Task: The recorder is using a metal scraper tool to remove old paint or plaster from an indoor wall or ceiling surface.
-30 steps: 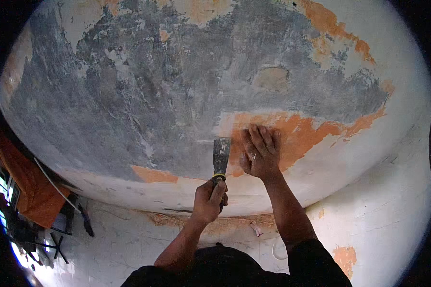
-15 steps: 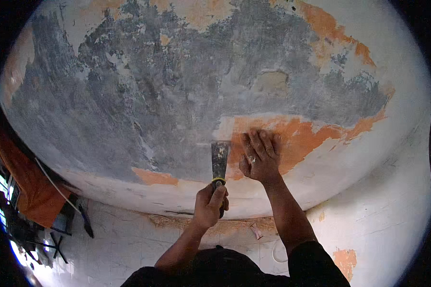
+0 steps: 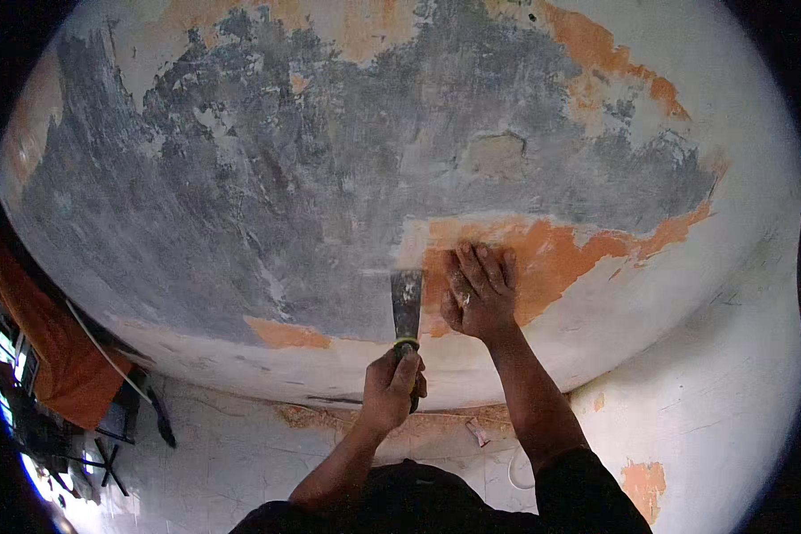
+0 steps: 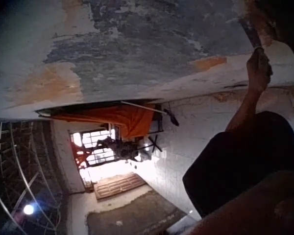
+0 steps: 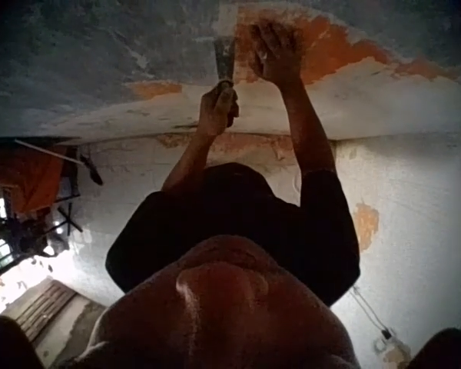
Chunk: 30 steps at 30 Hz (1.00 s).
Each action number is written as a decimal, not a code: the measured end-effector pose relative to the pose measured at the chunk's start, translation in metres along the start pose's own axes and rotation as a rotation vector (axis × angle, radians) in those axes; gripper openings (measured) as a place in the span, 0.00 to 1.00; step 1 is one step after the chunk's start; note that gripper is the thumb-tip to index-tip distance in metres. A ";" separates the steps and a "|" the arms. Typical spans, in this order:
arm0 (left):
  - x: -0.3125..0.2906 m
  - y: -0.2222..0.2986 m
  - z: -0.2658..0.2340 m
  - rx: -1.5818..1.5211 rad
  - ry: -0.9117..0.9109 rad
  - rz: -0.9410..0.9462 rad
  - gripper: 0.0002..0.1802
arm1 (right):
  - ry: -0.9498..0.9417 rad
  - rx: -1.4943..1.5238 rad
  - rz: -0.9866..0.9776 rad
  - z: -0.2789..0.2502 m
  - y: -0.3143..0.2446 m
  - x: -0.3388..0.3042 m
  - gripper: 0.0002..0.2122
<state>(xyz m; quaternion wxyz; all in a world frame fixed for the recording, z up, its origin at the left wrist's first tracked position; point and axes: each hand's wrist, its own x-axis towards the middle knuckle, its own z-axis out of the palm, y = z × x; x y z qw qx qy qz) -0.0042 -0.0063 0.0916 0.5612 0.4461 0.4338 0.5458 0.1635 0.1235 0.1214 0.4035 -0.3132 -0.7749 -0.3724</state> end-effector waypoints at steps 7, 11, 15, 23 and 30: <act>-0.002 -0.013 -0.003 0.036 0.005 -0.003 0.19 | -0.019 0.008 0.015 0.004 -0.004 -0.003 0.22; 0.000 0.001 0.003 0.053 -0.024 0.025 0.20 | -0.016 -0.034 0.019 -0.001 -0.001 -0.003 0.22; -0.002 -0.003 0.000 0.025 0.003 0.017 0.19 | -0.037 -0.007 0.028 0.002 -0.001 -0.002 0.22; 0.001 -0.004 0.001 -0.003 0.010 0.006 0.20 | -0.029 0.013 0.029 0.003 0.002 -0.002 0.21; -0.002 -0.018 -0.004 -0.048 0.011 0.004 0.19 | 0.001 0.000 0.029 0.004 -0.003 -0.003 0.22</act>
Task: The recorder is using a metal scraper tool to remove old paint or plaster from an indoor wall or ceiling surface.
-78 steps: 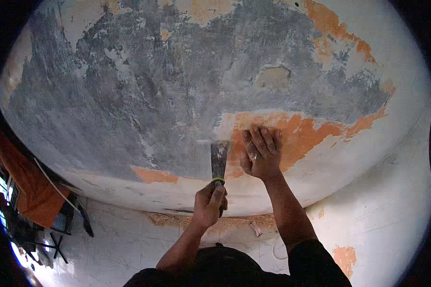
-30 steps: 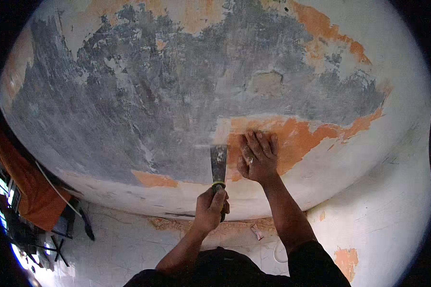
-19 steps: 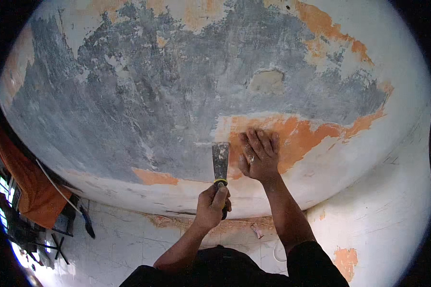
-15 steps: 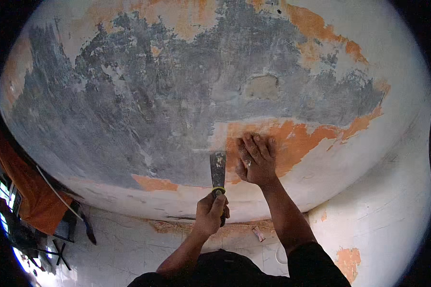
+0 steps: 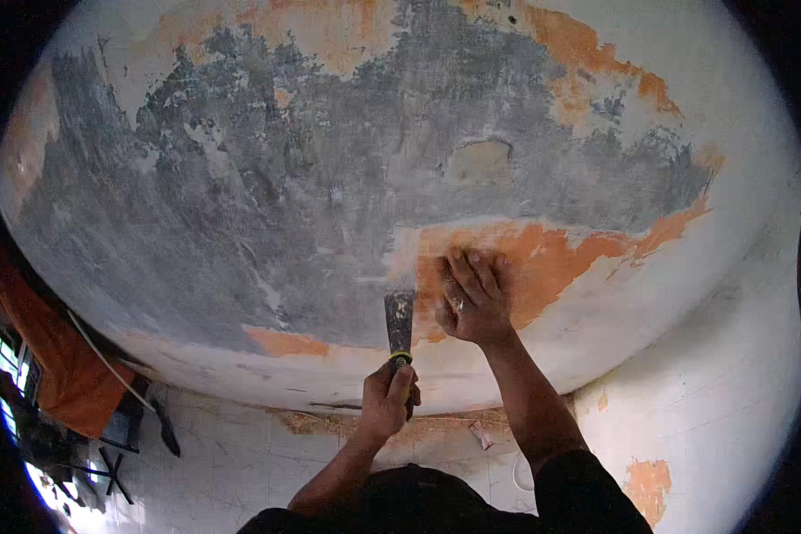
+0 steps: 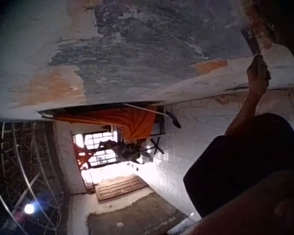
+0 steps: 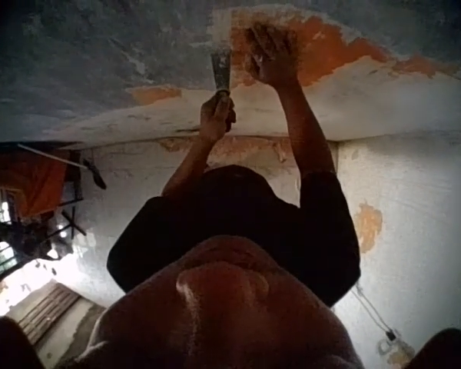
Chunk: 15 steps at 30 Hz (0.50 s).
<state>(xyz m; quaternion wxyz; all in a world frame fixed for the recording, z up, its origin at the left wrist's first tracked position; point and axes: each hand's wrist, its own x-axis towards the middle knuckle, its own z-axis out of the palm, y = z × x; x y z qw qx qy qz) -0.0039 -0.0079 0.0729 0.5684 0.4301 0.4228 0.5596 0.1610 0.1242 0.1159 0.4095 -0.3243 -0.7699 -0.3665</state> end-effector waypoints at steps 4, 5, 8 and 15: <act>0.009 0.030 0.008 0.060 -0.040 0.048 0.19 | 0.010 0.001 -0.014 -0.003 0.004 0.004 0.22; 0.003 0.025 0.006 0.060 -0.031 0.041 0.19 | 0.005 0.011 -0.013 -0.005 0.000 0.000 0.22; 0.002 -0.004 -0.004 0.098 -0.014 0.017 0.18 | -0.003 -0.008 -0.007 0.000 0.002 0.004 0.22; 0.006 0.000 -0.005 0.058 -0.045 0.091 0.18 | 0.000 -0.001 -0.019 -0.004 -0.002 0.003 0.22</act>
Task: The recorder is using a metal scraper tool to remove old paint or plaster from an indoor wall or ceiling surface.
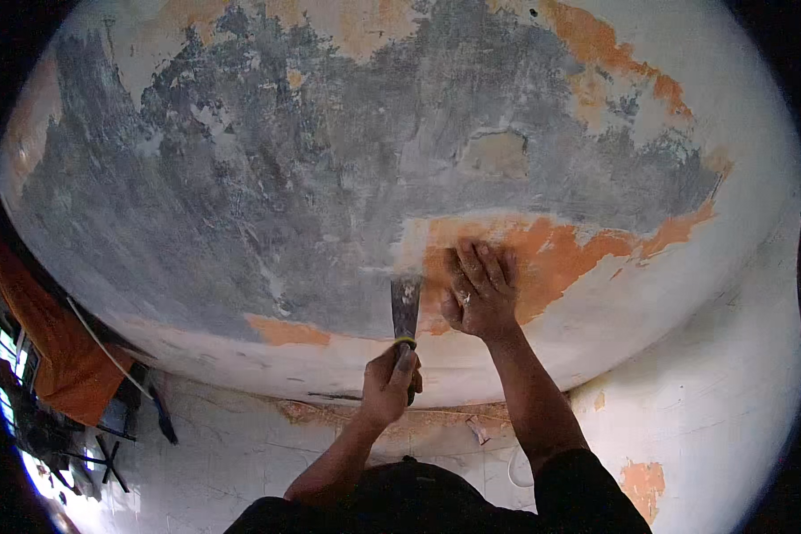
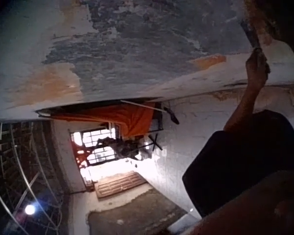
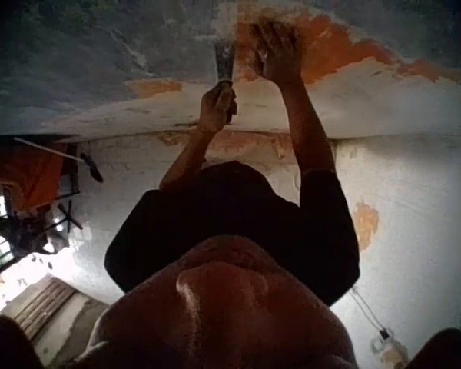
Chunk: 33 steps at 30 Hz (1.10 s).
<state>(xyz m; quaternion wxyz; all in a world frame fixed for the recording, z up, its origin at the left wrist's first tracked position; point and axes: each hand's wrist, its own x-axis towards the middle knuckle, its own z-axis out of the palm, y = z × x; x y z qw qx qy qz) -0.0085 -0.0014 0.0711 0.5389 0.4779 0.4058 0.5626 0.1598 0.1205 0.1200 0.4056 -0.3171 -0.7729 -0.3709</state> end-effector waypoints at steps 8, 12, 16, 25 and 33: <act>0.000 0.015 0.010 -0.001 0.032 -0.075 0.20 | 0.026 -0.054 -0.030 0.000 0.004 0.001 0.22; -0.003 0.007 0.004 0.041 0.050 -0.074 0.19 | -0.021 -0.007 0.003 0.007 0.003 -0.003 0.23; 0.006 0.020 0.009 0.167 0.050 -0.014 0.19 | -0.006 -0.019 -0.021 -0.001 0.007 -0.001 0.23; 0.008 0.001 0.003 0.044 0.007 -0.035 0.18 | -0.006 -0.013 -0.004 0.001 0.004 0.000 0.23; 0.012 0.016 0.007 0.101 0.005 0.005 0.19 | 0.011 0.016 0.003 -0.001 0.007 -0.002 0.23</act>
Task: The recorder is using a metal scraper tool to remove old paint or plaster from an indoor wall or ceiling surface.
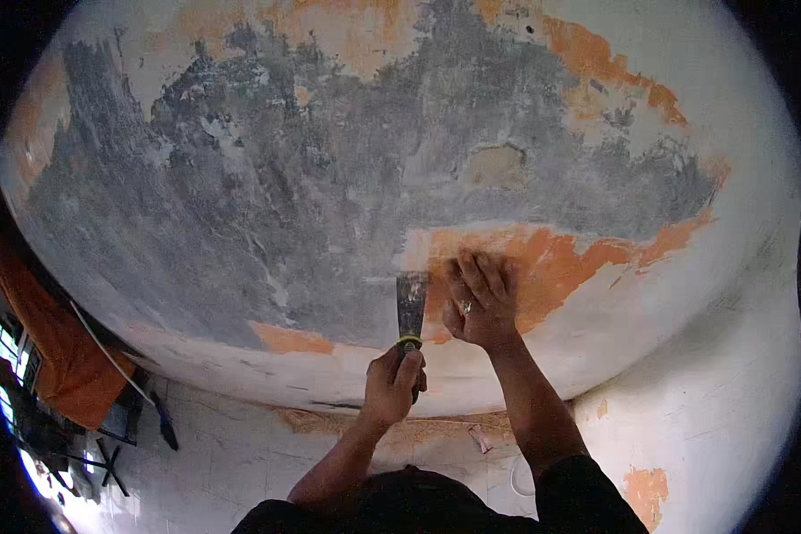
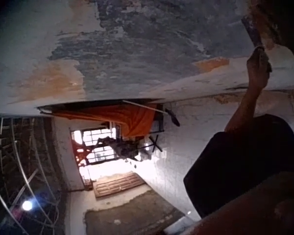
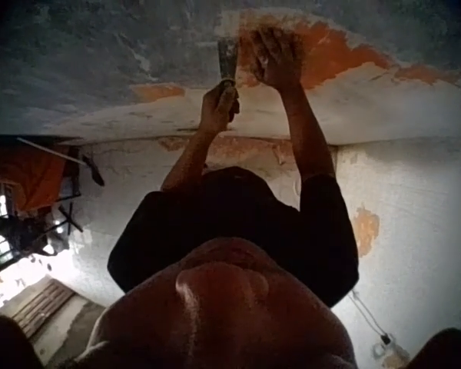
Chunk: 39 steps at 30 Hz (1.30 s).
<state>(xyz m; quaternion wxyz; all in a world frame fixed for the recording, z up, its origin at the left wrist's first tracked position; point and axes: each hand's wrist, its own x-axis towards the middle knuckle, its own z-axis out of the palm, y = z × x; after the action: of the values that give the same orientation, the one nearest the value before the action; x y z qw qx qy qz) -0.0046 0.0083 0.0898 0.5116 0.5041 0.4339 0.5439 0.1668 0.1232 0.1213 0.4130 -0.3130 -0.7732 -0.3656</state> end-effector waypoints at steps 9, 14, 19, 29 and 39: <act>-0.005 -0.010 0.001 0.032 0.014 0.025 0.19 | -0.037 -0.014 0.029 0.001 -0.009 -0.003 0.23; -0.012 -0.028 0.003 -0.113 0.021 0.010 0.21 | -0.059 0.030 0.078 0.007 -0.010 -0.001 0.23; -0.006 -0.002 -0.008 -0.082 -0.015 0.016 0.19 | -0.099 0.003 0.094 -0.003 -0.016 0.001 0.24; -0.013 -0.020 -0.025 -0.121 -0.036 -0.019 0.19 | -0.083 0.146 0.331 -0.012 -0.051 0.021 0.23; -0.024 -0.010 -0.030 -0.046 -0.074 -0.123 0.18 | -0.071 0.041 0.207 -0.004 -0.050 0.033 0.19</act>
<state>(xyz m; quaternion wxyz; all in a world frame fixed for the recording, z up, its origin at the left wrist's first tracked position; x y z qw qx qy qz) -0.0342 -0.0136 0.0739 0.5709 0.4845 0.4323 0.5024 0.1137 0.0993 0.1357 0.4272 -0.3956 -0.7582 -0.2936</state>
